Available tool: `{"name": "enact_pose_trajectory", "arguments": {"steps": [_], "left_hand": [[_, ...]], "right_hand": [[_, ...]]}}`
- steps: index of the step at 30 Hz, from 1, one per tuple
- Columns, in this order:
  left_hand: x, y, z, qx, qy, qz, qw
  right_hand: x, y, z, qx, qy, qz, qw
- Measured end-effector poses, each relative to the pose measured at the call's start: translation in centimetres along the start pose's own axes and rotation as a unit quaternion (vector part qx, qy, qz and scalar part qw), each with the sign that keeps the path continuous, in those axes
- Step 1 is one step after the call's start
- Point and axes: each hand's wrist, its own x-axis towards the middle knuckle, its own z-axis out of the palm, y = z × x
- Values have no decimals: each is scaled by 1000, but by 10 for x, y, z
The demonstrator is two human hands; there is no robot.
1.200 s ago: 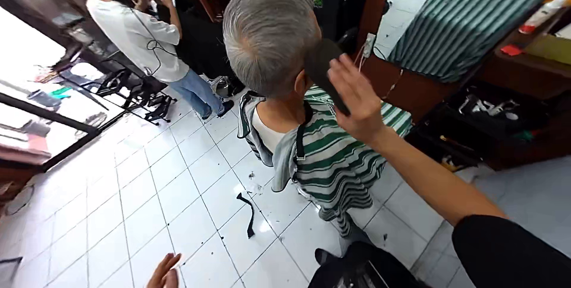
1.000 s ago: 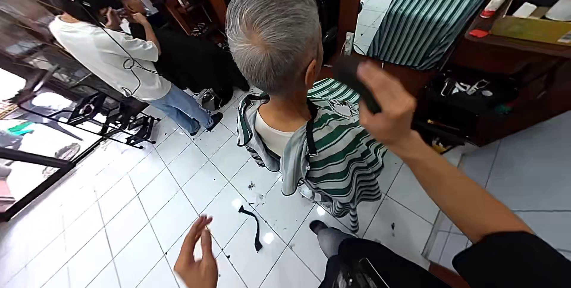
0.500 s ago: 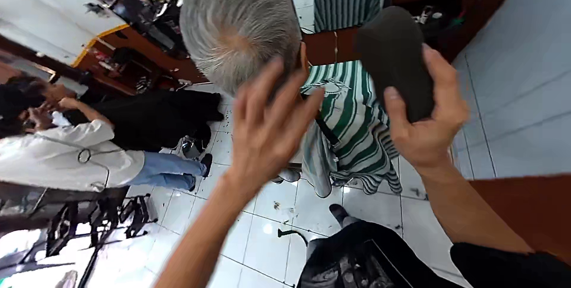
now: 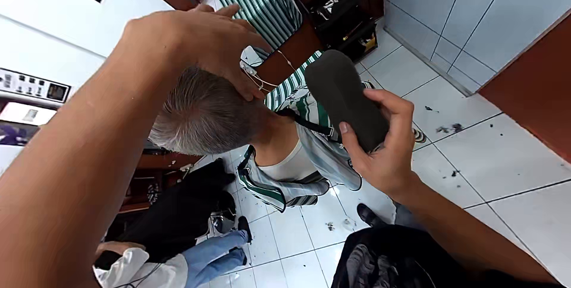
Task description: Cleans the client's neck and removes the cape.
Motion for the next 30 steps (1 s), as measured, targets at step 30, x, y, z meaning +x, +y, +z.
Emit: {"name": "enact_pose_trajectory", "arguments": {"steps": [30], "left_hand": [[24, -47, 13, -156, -58, -29, 986]], "right_hand": [[72, -43, 73, -8, -27, -141, 990]]}}
